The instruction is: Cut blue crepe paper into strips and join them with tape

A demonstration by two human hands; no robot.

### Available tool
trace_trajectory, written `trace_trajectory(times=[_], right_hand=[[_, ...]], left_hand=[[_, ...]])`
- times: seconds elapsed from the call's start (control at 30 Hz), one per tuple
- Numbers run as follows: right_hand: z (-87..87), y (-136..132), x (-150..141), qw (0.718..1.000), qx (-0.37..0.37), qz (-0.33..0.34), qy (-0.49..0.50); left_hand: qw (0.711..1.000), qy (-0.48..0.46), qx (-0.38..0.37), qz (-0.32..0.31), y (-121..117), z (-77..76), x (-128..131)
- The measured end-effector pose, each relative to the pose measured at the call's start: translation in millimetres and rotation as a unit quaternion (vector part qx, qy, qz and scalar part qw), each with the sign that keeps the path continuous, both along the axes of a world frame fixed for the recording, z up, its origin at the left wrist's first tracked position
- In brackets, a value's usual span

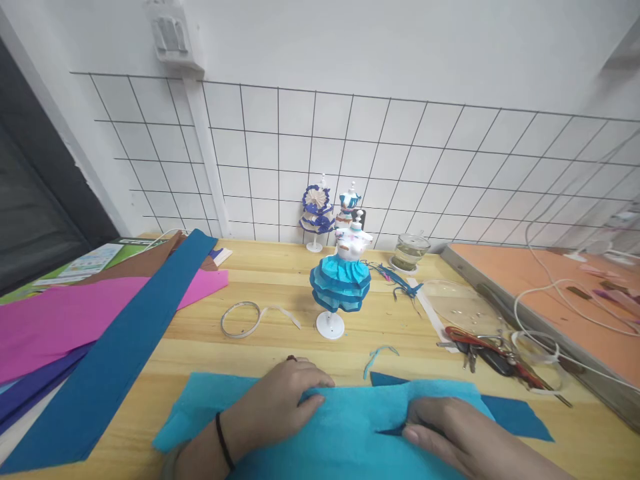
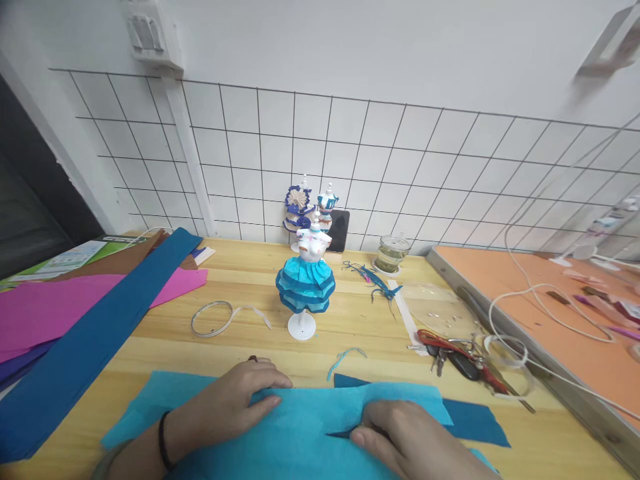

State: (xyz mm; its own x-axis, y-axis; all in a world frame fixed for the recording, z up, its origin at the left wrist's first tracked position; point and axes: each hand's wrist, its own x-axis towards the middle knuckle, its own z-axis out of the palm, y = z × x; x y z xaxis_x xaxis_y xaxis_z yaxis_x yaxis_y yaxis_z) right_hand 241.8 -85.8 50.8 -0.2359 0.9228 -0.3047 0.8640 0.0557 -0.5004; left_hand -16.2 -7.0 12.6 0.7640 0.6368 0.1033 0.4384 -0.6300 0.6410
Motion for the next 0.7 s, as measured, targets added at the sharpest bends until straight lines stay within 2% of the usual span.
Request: trace_trajectory(times=[0.43,0.7], right_hand=[[-5.7,-2.2,1.2,1.0,0.007,0.001,-0.019],[-8.1,-1.8,2.4,1.0,0.019,0.006,0.008]], left_hand=[[0.998,-0.027,-0.045,0.024,3.1,0.4,-1.4],[0.997,-0.033,-0.062,0.031,3.1,-0.4,-2.1]])
